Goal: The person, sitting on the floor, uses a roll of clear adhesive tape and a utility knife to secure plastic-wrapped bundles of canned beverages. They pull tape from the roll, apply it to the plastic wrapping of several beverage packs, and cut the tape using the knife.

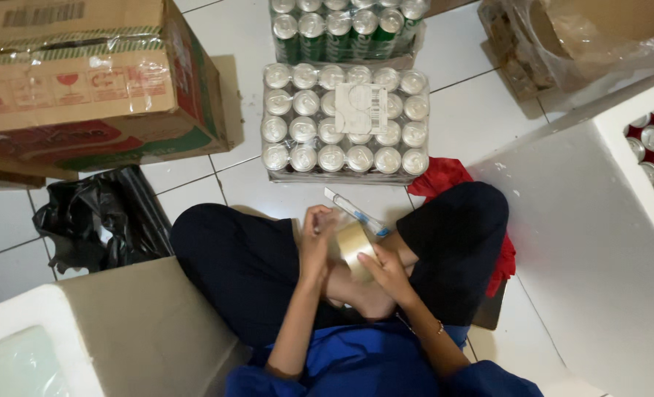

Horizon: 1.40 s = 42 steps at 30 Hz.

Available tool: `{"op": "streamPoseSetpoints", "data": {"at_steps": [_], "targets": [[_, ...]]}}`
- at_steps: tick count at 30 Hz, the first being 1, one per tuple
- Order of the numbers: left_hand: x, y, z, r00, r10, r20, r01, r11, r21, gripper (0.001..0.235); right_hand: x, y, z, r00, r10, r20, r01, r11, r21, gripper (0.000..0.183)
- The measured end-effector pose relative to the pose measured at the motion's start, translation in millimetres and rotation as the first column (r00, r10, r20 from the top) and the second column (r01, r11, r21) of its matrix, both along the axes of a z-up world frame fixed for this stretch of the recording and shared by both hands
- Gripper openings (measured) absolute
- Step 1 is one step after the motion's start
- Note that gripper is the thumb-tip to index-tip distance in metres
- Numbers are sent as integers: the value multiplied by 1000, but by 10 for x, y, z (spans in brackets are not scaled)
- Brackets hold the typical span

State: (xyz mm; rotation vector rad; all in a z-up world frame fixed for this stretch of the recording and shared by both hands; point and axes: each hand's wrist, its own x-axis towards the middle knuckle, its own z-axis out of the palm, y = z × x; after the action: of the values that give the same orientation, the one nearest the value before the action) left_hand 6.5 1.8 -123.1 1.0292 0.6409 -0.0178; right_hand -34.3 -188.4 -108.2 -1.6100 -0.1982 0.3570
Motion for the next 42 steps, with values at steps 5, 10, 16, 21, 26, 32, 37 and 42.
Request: {"op": "streamPoseSetpoints", "data": {"at_steps": [5, 10, 16, 21, 26, 32, 37, 42], "targets": [[-22, 539, 7, 976, -209, 53, 204, 976, 80, 45, -146, -92, 229, 996, 4, -88, 0, 999, 46, 20], [-127, 512, 15, 922, -383, 59, 382, 924, 29, 69, -37, -241, -63, 995, 50, 87, -49, 999, -8, 32], [-165, 477, 417, 816, -555, 163, 550, 832, 79, 54, -98, -250, -151, 988, 71, 135, -67, 997, -30, 28], [-150, 464, 218, 847, -514, 139, 497, 857, 137, 47, -118, -258, -208, 988, 93, 126, -87, 995, -51, 22], [-139, 436, 6, 879, -471, 71, 448, 868, 216, 35, -146, -307, -274, 984, 118, 135, -104, 989, -100, 13], [-140, 410, 7, 864, -500, 56, 383, 726, 570, 15, -132, -256, -227, 982, 133, 135, -98, 966, -238, 18], [-193, 314, 59, 920, -390, 31, 286, 726, 626, 10, -44, -107, -47, 1000, 14, -17, -19, 924, -383, 28], [-261, 336, 412, 946, -310, 93, 163, 705, 691, 5, 59, 163, 184, 999, -27, -32, 9, 893, -449, 29]]}}
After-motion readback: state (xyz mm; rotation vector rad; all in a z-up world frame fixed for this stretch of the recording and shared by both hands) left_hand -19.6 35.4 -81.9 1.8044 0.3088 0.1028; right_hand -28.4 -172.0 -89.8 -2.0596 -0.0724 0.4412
